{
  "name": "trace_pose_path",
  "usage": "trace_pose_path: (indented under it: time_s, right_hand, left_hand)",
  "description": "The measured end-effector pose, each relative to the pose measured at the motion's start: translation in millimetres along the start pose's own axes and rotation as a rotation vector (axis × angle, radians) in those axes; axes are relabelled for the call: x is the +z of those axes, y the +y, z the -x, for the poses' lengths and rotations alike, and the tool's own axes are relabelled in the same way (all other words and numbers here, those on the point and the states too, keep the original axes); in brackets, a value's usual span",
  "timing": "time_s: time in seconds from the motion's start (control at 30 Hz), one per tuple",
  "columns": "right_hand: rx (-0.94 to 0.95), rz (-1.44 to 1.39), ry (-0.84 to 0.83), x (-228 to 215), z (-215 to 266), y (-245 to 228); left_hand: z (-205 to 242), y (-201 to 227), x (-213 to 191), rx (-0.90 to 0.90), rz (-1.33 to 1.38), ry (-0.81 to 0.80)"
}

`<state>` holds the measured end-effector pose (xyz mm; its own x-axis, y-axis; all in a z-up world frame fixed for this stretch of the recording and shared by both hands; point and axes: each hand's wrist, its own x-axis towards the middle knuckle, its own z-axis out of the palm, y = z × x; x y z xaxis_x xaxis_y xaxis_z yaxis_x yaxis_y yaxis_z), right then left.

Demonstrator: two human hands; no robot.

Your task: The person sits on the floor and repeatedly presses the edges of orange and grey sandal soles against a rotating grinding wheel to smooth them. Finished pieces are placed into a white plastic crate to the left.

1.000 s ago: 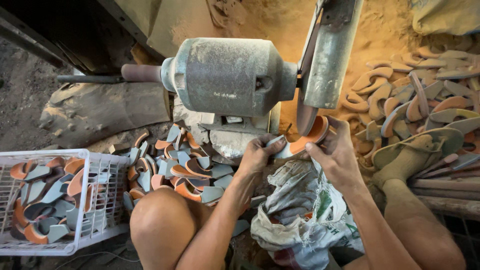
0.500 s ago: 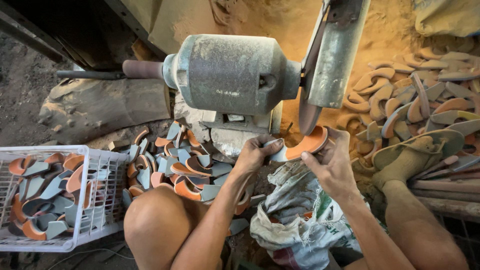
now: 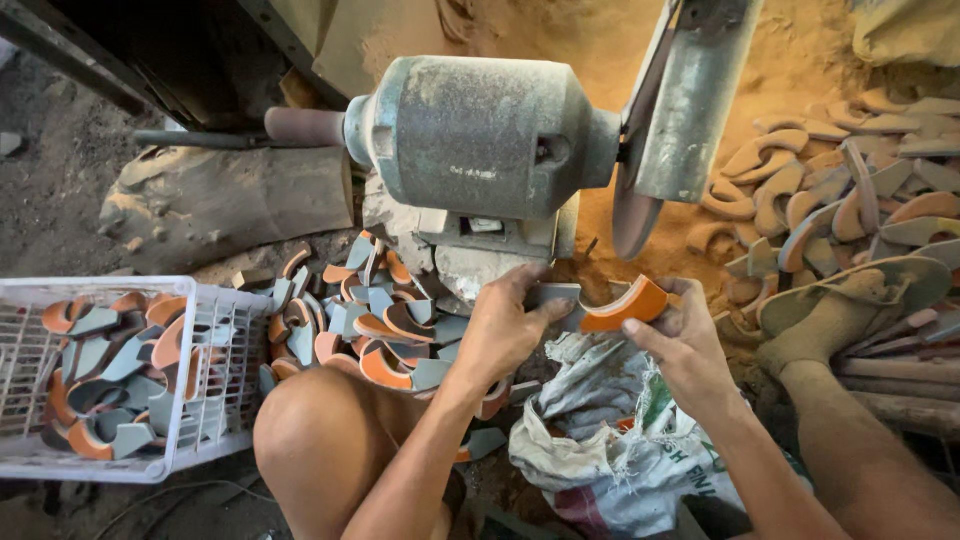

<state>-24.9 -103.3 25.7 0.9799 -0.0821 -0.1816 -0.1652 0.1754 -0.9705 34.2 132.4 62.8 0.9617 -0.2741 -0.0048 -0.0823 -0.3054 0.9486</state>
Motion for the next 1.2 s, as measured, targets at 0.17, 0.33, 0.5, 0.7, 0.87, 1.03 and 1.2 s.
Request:
trace_pose_path:
  time_s: [0.17, 0.33, 0.5, 0.7, 0.87, 1.03, 1.2]
  right_hand:
    - [0.122, -0.21, 0.052, 0, -7, 3]
    - [0.432, 0.393, -0.072, 5, -5, 45]
    - [0.02, 1.419, -0.588, -19, 19, 118]
    - [0.462, 1.617, -1.208, -44, 83, 162]
    - [0.384, 1.637, -1.362, -47, 108, 176]
    - [0.375, 1.655, -1.282, -37, 102, 173]
    - [0.36, 1.61, -1.114, -33, 82, 127]
  left_hand:
    - [-3, -25, 15, -0.159, 0.575, 0.058]
    - [4, -50, 31, -0.299, 0.844, 0.078]
    - [32, -64, 18, -0.216, -0.824, -0.282]
    - [50, -109, 20, 0.078, -1.371, 0.074]
    - [56, -186, 119, -0.067, -0.821, -0.546]
    - [78, -248, 226, 0.145, -0.666, -0.799]
    - [117, -265, 265, 0.233, -0.791, -0.926]
